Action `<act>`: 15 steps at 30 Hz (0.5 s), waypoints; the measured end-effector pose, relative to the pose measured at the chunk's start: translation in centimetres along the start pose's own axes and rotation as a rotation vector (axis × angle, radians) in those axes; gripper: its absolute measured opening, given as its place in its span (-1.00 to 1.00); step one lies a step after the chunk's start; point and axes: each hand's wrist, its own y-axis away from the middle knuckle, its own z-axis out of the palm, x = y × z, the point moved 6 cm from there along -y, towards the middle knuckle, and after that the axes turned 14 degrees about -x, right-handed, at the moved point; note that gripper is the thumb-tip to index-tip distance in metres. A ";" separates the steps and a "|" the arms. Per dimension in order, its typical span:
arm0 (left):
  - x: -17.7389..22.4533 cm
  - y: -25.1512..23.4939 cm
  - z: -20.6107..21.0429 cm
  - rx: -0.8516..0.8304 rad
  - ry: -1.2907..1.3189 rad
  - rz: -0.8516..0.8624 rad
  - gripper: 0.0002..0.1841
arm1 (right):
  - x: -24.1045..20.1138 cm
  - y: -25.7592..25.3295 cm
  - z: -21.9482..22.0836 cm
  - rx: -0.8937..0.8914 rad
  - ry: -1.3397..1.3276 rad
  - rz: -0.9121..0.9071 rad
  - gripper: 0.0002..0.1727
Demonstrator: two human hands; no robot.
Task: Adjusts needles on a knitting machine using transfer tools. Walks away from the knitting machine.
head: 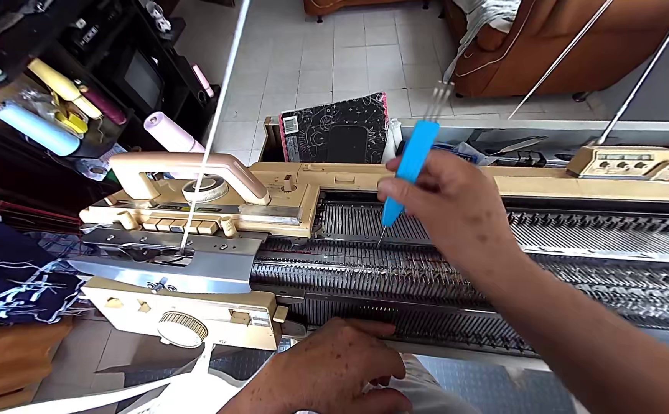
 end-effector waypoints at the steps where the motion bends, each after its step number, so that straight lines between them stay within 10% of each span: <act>1: 0.0 0.0 -0.1 -0.002 0.000 0.004 -0.72 | 0.6 -1.4 -0.3 -0.053 -0.011 0.052 -0.67; 8: 0.1 -0.6 0.0 -0.010 -0.052 0.089 -0.75 | 0.9 -3.4 0.6 -0.698 0.337 0.235 -0.70; 15: 0.0 -0.8 0.4 -0.070 -0.070 0.059 -0.74 | 2.3 -4.4 1.3 -0.580 0.350 0.353 -0.87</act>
